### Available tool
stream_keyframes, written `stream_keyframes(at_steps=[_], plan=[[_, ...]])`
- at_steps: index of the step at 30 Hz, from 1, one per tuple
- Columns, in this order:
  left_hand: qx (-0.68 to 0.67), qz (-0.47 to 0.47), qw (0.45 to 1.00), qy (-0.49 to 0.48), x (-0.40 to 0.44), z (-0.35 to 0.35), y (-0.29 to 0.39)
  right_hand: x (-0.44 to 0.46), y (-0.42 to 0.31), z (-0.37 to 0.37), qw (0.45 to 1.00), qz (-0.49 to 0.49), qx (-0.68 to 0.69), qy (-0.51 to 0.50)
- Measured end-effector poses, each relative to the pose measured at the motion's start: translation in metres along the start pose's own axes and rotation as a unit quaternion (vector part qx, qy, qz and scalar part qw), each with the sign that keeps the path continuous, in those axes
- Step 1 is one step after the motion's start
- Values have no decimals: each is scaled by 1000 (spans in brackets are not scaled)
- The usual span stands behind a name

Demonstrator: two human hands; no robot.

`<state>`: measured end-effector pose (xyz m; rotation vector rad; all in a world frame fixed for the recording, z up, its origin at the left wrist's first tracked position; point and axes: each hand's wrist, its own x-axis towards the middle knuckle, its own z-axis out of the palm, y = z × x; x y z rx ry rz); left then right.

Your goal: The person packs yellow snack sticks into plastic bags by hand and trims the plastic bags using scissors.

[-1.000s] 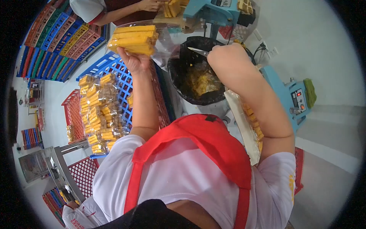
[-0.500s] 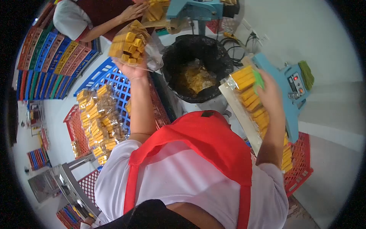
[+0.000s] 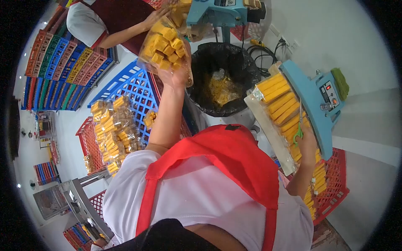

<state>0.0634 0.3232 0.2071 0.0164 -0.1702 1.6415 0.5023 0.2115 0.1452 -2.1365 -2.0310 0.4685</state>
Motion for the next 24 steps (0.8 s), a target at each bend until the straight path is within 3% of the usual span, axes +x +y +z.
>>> stream_keyframes(at_steps=[3, 5, 7, 9, 10, 12, 13, 14, 15, 16, 17, 18, 20, 21, 22, 23, 24], plan=[[-20, -30, 999, -36, -5, 4, -4, 8, -5, -13, 997, -46, -46, -32], [-28, -38, 999, -27, -12, 4, -8, 22, -30, -29, 999, -25, 26, -13], [-77, -82, 994, -14, -17, 2, -14, 43, -69, -42, 978, -130, 162, 32], [-113, -155, 981, -40, -29, -11, -25, 55, -131, -57, 957, -241, 135, 82], [-67, -133, 988, 52, -32, -9, -35, 61, -162, -58, 945, -280, 149, 77], [-16, -206, 978, 32, -51, -11, -48, 65, -212, -54, 923, -336, 172, 75], [-75, -239, 964, 93, -56, 6, -56, 65, -233, -49, 885, -425, 173, 85], [-19, -283, 954, 95, -60, -12, -53, 66, -248, -45, 838, -510, 171, 93], [376, -107, 919, -55, -69, -15, -59, 68, -258, -43, 827, -527, 174, 90], [554, -14, 822, -134, -76, -9, -56, 70, -267, -41, 800, -575, 151, 78], [701, 105, 684, -170, -83, -2, -54, 70, -274, -38, 771, -621, 127, 66], [563, -78, 823, -23, -91, 25, -48, 71, -280, -35, 758, -636, 129, 60], [369, -222, 894, 124, -95, 24, -33, 73, -288, -26, 779, -576, 240, -54], [390, -164, 904, 61, -89, -11, -25, 70, -294, -16, 798, -491, 329, -117], [411, -105, 905, 0, -83, -33, -20, 73, -304, -6, 784, -510, 329, -132], [418, 44, 907, 26, -90, -40, -17, 73, -321, 8, 744, -440, 477, -160], [342, 12, 939, 32, -91, -21, -15, 75, -325, 17, 700, -334, 608, -169]])
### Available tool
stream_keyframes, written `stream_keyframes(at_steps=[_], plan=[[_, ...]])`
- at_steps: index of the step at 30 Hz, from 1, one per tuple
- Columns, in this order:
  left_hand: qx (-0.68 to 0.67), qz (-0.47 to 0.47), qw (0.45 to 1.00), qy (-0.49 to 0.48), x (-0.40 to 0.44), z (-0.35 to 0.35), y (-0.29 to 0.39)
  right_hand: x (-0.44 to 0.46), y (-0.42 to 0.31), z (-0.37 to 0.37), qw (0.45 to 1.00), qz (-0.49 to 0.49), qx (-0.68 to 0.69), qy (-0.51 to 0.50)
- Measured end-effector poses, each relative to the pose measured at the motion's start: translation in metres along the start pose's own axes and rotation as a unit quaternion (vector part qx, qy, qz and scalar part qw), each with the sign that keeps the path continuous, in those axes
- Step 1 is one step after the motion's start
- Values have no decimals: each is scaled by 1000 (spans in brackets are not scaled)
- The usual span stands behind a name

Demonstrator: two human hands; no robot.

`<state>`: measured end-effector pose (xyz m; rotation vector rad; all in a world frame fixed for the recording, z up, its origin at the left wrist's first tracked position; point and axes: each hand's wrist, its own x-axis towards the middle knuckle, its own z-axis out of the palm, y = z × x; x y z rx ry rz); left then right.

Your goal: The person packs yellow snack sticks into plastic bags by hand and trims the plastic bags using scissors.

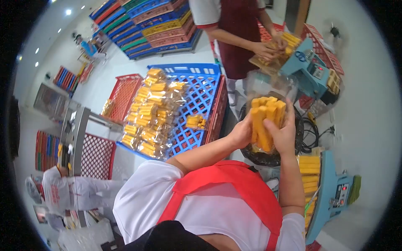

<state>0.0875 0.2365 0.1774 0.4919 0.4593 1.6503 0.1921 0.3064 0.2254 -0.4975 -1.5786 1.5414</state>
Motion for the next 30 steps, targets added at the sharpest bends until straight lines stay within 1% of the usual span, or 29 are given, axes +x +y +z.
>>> stream_keyframes(at_steps=[1, 2, 3, 4, 5, 6, 8, 9, 10, 12, 13, 14, 15, 16, 17, 18, 20, 21, 22, 24, 25, 26, 27, 28, 30], plan=[[-21, 33, 999, -8, -3, 8, 7, 3, 8, 2, 995, 63, 81, 5], [-43, 64, 997, -18, -5, 11, 12, 7, 12, 4, 994, 67, 82, -6], [-44, 72, 996, -12, -7, 8, 15, 10, 14, 6, 989, 95, 117, 0], [87, 97, 991, -19, -11, 4, 20, 13, 16, 8, 981, 123, 151, 8], [216, 118, 969, -25, -14, 1, 26, 13, 15, 10, 984, 122, 124, -30], [214, 120, 969, -20, -15, -4, 30, 13, 13, 12, 984, 126, 123, -33], [150, 18, 989, 7, -15, -16, 39, 13, 7, 16, 976, 69, 149, -143], [120, 26, 992, 3, -18, -17, 47, 13, -2, 17, 970, 53, 155, -179], [63, 14, 998, -1, -19, -22, 52, 13, -3, 17, 972, 58, 151, -172], [23, 41, 999, -21, -20, -23, 58, 11, -2, 8, 937, 177, 274, -126], [42, 69, 997, -19, -19, -19, 60, 9, 8, 5, 947, 196, 238, -88], [60, 95, 993, -21, -16, -17, 62, 8, 39, -7, 950, 211, 206, -99], [89, 100, 991, -32, -13, -22, 62, 3, 22, 5, 866, 345, 356, -71], [115, 104, 987, -49, -9, -20, 64, -1, 28, 2, 808, 404, 411, -120], [140, 109, 982, -66, -5, -17, 65, -5, 30, 3, 780, 420, 439, -150], [182, 96, 976, -73, 0, -19, 67, -5, 29, 3, 786, 417, 438, -132], [180, 71, 977, -89, 3, -20, 73, -3, 30, -1, 780, 354, 475, -202], [170, 96, 976, -96, 6, -12, 74, 0, 27, -4, 790, 367, 457, -180], [168, 90, 977, -100, 7, -9, 74, -2, 20, -5, 792, 364, 458, -173], [151, 84, 980, -102, 10, -7, 73, -6, 4, -5, 833, 344, 412, -135], [130, 87, 981, -114, 11, -7, 71, -9, 4, -6, 835, 343, 411, -131], [127, 85, 981, -118, 13, -4, 69, -11, 6, -6, 822, 348, 432, -125], [158, 81, 977, -116, 14, -1, 68, -14, 9, -8, 810, 352, 454, -120], [188, 76, 973, -114, 16, 3, 66, -16, 14, -10, 812, 351, 452, -116], [210, 75, 968, -115, 18, 7, 62, -17, 25, -14, 779, 333, 510, -146]])
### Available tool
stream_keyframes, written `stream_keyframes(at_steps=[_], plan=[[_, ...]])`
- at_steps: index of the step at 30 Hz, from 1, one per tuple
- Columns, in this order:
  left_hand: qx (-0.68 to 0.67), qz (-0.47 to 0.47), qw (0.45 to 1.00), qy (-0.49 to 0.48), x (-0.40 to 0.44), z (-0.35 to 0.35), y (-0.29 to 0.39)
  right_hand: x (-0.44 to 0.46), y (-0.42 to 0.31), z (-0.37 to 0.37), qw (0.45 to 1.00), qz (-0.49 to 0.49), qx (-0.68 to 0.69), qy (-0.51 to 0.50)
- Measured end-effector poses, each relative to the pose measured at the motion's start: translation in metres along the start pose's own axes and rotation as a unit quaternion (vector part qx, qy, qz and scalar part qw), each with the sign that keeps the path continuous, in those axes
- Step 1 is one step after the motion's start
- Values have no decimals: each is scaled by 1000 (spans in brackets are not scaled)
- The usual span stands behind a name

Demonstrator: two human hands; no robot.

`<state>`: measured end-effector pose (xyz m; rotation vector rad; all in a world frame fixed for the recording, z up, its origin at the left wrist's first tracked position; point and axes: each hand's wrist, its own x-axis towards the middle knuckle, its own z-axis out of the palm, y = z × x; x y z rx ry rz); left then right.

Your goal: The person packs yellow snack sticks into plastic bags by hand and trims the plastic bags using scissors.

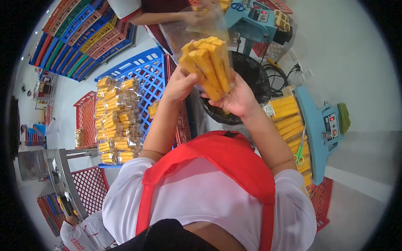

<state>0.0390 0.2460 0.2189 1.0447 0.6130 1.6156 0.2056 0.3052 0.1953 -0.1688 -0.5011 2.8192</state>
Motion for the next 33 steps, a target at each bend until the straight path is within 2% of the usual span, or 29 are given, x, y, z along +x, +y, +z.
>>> stream_keyframes(at_steps=[2, 4, 5, 6, 8, 9, 10, 12, 13, 15, 16, 17, 18, 19, 20, 22, 24, 26, 27, 28, 29, 31, 32, 33], plan=[[22, -4, 1000, -5, 3, 5, -1, -1, 0, -2, 999, -6, 31, -6], [39, 51, 996, -60, 8, 11, 0, -2, 4, -1, 998, -13, 61, -12], [89, 58, 991, -85, 8, 17, 2, -2, 6, -1, 995, -36, 77, -44], [85, 57, 991, -91, 8, 25, 7, -3, 7, 0, 991, -60, 93, -75], [176, 6, 980, -97, 5, 39, 17, -4, 9, -2, 988, -76, 98, -91], [186, 35, 980, -55, 8, 43, 15, -4, 10, -1, 985, -85, 104, -109], [184, 34, 981, -59, 8, 42, 14, -5, 11, 3, 985, -89, 104, -108], [361, 85, 928, -32, 8, 37, 12, -7, 10, 16, 977, -153, 148, -13], [413, 106, 904, -40, 7, 38, 11, -7, 8, 22, 977, -156, 148, -12], [428, 112, 896, -16, 8, 45, 2, -7, 6, 28, 974, -222, 10, 34], [446, 118, 887, 10, 8, 47, -2, -9, 6, 22, 974, -222, 10, 36], [397, 77, 914, 16, 12, 41, -5, -10, 6, 12, 978, -198, -32, 57], [397, 77, 915, 16, 15, 36, -2, -13, 3, 5, 979, -174, -74, 78], [364, 47, 930, -27, 17, 31, 3, -20, -3, 3, 983, -167, -73, 26], [329, 16, 942, -70, 18, 27, 9, -24, -5, 1, 983, -166, -72, 27], [313, 12, 944, -104, 19, 28, 23, -30, -9, -3, 936, -226, -270, -15], [414, -4, 886, -206, 23, 28, 33, -34, -13, -2, 933, -198, -299, -33], [405, -17, 887, -222, 28, 30, 32, -32, -9, 6, 922, -245, -294, -48], [441, 21, 873, -208, 31, 29, 30, -30, -6, 9, 922, -249, -293, -47], [476, 61, 856, -192, 34, 29, 27, -28, -5, 11, 934, -268, -233, -35], [475, 62, 856, -195, 35, 29, 24, -25, -4, 12, 942, -285, -173, -23], [473, 107, 869, -97, 35, 29, 15, -19, -8, 8, 939, -308, -154, -20], [473, 109, 869, -98, 33, 27, 7, -16, -11, 6, 935, -328, -134, -18], [378, 123, 918, -10, 30, 24, -4, -13, -14, 7, 935, -329, -134, -19]])
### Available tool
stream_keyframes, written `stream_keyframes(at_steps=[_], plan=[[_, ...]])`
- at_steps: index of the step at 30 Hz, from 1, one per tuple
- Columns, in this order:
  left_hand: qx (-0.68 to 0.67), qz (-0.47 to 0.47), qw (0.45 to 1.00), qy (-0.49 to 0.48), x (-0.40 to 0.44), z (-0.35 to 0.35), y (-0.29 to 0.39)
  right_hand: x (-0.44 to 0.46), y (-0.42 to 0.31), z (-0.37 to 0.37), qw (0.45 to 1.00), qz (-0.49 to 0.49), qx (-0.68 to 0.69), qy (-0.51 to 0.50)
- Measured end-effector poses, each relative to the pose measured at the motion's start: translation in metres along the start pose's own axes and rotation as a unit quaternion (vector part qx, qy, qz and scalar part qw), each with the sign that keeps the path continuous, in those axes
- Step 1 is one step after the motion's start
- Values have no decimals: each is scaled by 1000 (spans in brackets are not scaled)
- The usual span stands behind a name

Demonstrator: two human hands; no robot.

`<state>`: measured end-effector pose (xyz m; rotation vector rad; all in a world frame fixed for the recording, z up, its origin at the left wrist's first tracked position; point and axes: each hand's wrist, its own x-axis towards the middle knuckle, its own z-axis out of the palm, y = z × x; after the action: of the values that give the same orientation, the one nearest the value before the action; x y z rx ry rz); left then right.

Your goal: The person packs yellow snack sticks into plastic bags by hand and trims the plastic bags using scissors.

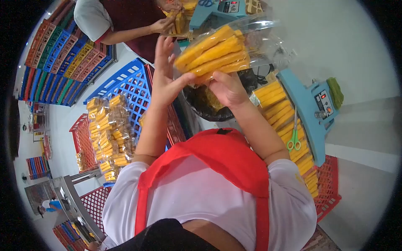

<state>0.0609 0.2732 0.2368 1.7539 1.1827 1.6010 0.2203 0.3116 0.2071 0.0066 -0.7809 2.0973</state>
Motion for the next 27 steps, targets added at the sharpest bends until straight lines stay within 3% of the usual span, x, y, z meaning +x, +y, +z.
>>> stream_keyframes(at_steps=[1, 2, 3, 5, 9, 11, 12, 13, 14, 17, 18, 19, 21, 25, 27], plan=[[-95, -25, 990, 99, -5, 7, -7, 4, -1, 0, 1000, -24, 5, 7], [-253, -69, 955, 137, -12, 16, -10, 8, -1, 0, 999, -48, 10, 13], [-252, -67, 955, 138, -19, 24, -16, 12, 1, -1, 999, -47, 10, 11], [-431, -229, 869, 81, -32, 36, -26, 19, 8, -3, 993, -98, -59, 23], [-535, -227, 811, 73, -40, 45, -34, 14, 22, -6, 992, -62, -110, 26], [-551, -208, 804, 80, -36, 37, -41, 6, 21, -10, 954, 15, -301, 2], [-607, -187, 769, 69, -34, 32, -40, 4, 16, -1, 937, -7, -350, 0], [-607, -186, 769, 75, -32, 31, -38, 5, 11, 0, 937, -2, -349, -3], [-641, -189, 739, 85, -30, 29, -35, 7, 4, -1, 831, -47, -550, -68], [-683, -202, 692, 123, -28, 28, -41, 1, -22, 14, 706, -71, -697, -105], [-703, -199, 669, 135, -24, 26, -37, -5, -33, 12, 841, 9, -540, -25], [-723, -196, 646, 146, -21, 25, -35, -11, -43, 10, 929, 90, -355, 57], [-728, -194, 638, 157, -18, 21, -37, -23, -60, 3, 845, 8, -505, 178], [-735, -180, 633, 162, -11, 12, -41, -54, -91, 3, 866, -99, -475, 125], [-718, -169, 654, 167, -6, 12, -41, -52, -89, 34, 787, -13, -611, -86]])
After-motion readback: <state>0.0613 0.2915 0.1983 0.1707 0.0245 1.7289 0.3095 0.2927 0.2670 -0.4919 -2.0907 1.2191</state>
